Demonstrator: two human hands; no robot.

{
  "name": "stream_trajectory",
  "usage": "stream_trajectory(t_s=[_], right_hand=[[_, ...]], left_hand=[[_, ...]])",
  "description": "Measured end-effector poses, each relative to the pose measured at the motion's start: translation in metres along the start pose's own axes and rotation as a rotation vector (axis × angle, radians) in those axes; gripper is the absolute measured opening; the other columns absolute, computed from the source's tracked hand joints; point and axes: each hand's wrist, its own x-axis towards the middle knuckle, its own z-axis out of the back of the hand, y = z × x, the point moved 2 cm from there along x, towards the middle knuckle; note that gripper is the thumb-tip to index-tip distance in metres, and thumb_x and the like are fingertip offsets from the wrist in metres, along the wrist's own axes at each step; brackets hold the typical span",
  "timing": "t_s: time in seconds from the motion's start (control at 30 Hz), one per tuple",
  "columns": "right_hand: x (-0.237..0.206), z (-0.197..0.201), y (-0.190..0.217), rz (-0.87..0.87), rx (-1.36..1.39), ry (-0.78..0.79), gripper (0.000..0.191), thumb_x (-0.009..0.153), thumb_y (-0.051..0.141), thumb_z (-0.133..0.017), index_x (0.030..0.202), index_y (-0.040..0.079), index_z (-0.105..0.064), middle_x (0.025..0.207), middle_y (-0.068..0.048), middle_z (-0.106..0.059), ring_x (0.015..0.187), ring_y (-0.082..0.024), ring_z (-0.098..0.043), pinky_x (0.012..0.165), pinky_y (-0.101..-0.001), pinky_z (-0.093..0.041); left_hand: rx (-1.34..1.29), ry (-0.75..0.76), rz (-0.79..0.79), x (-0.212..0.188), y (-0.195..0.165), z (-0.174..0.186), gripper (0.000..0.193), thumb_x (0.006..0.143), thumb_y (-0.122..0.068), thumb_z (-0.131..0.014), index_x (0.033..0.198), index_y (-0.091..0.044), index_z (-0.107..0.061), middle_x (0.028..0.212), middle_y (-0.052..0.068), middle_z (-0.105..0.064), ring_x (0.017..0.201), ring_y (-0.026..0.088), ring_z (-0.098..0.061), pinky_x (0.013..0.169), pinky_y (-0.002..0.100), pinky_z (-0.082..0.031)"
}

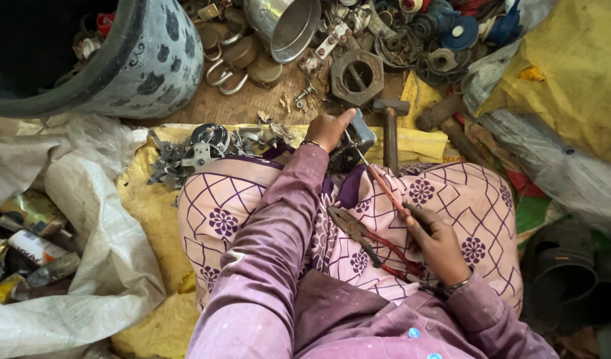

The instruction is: The person sits on the floor and disassembles small metal parts using pliers and a hammer. They remove components from a larger assembly and place them into a bucket.

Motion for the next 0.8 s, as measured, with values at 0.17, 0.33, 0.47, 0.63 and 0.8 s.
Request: stream_trajectory(t_s=[0.17,0.33,0.47,0.63,0.8], right_hand=[[0.003,0.005,0.009,-0.285,0.265,0.210,0.034,0.103,0.021,-0.056,0.125,-0.002,-0.067,0.085,-0.004,-0.067,0.059,-0.008,-0.059,0.051,-0.0236,-0.049],[0.012,0.008,0.025,-0.437,0.431,0.348,0.039,0.097,0.019,-0.055,0.135,0.010,-0.058,0.078,-0.004,-0.066,0.038,-0.007,-0.041,0.031,-0.0230,-0.030],[0.017,0.009,0.035,-0.484,0.473,0.385,0.042,0.100,0.019,-0.055,0.141,0.011,-0.054,0.067,-0.001,-0.051,0.036,-0.004,-0.032,0.029,-0.0222,-0.024],[0.014,0.013,0.046,-0.490,0.287,0.312,0.049,0.098,0.019,-0.053,0.147,0.016,-0.054,0.063,0.000,-0.046,0.035,-0.006,-0.029,0.029,-0.0242,-0.023],[0.018,0.014,0.043,-0.407,0.163,0.311,0.050,0.098,0.020,-0.055,0.147,0.012,-0.055,0.059,0.002,-0.045,0.036,-0.006,-0.032,0.031,-0.0240,-0.024]], left_hand=[[0.037,0.008,-0.001,-0.002,-0.004,-0.001,0.075,0.081,-0.070,-0.059,0.078,0.002,-0.077,0.081,0.025,-0.074,0.083,0.041,-0.074,0.078,0.048,-0.056],[0.089,0.041,-0.032,0.006,0.004,-0.009,0.075,0.088,-0.067,-0.049,0.078,0.001,-0.077,0.081,0.027,-0.075,0.085,0.042,-0.074,0.081,0.049,-0.056],[0.188,-0.045,-0.162,0.013,0.010,-0.017,0.076,0.096,-0.065,-0.043,0.083,0.001,-0.078,0.090,0.030,-0.071,0.093,0.047,-0.070,0.085,0.053,-0.054],[0.263,-0.010,-0.084,0.010,0.007,-0.023,0.075,0.098,-0.063,-0.039,0.088,0.001,-0.078,0.093,0.031,-0.071,0.096,0.048,-0.070,0.086,0.053,-0.055],[0.257,-0.006,-0.081,0.002,-0.006,-0.016,0.074,0.098,-0.062,-0.038,0.091,-0.001,-0.079,0.097,0.030,-0.073,0.098,0.047,-0.070,0.088,0.053,-0.055]])
